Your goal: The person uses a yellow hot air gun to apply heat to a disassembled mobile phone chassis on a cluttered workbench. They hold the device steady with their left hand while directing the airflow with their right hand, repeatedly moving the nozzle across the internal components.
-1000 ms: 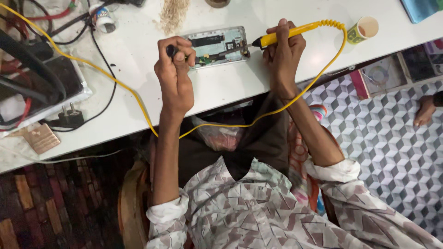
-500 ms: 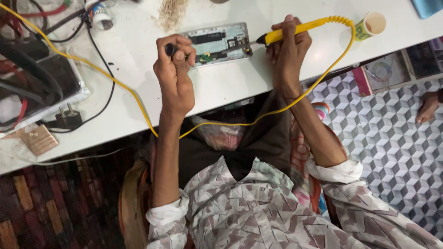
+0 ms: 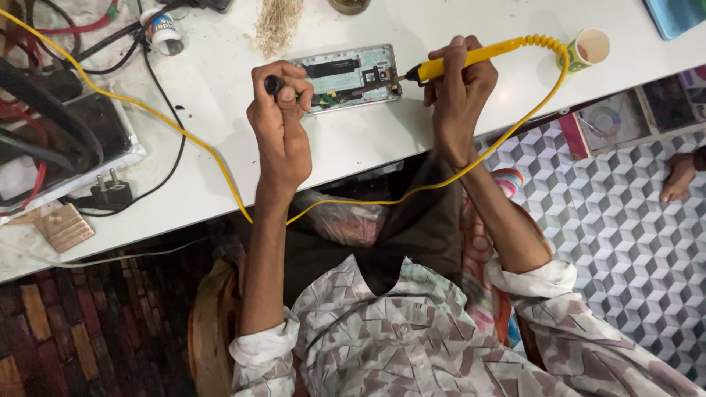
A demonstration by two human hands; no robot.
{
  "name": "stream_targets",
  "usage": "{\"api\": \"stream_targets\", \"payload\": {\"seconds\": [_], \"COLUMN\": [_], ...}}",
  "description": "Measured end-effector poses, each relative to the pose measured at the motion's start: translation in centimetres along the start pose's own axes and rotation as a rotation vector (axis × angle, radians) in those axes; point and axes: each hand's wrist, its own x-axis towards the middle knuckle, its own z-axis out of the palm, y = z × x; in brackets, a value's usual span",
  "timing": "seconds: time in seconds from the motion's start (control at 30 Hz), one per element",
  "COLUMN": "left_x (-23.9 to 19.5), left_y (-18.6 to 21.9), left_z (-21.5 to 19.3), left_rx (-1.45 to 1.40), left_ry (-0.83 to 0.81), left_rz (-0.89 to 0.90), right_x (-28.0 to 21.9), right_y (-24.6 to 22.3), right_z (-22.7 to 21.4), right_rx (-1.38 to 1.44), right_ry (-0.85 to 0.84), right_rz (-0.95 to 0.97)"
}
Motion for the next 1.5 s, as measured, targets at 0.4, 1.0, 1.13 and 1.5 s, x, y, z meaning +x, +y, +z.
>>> {"api": "stream_targets", "payload": {"seconds": [0.4, 1.0, 1.13, 1.5], "left_x": [0.0, -0.3, -0.3, -0.5], "left_y": [-0.5, -0.8, -0.6, -0.3], "left_z": [-0.1, -0.1, 0.0, -0.1], "left_rx": [0.020, 0.027, -0.010, 0.020], "left_ry": [-0.001, 0.009, 0.019, 0.024], "left_rz": [0.022, 0.029, -0.023, -0.082], "right_x": [1.5, 1.3, 1.5, 1.4], "right_y": [-7.2, -8.4, -8.6, -7.8], "right_z": [3.0, 5.3, 4.9, 6.6], "right_rx": [-0.496, -0.459, -0.427, -0.525], "right_ry": [-0.272, -0.351, -0.333, -0.211], "right_rz": [-0.470, -0.579, -0.581, -0.613]}}
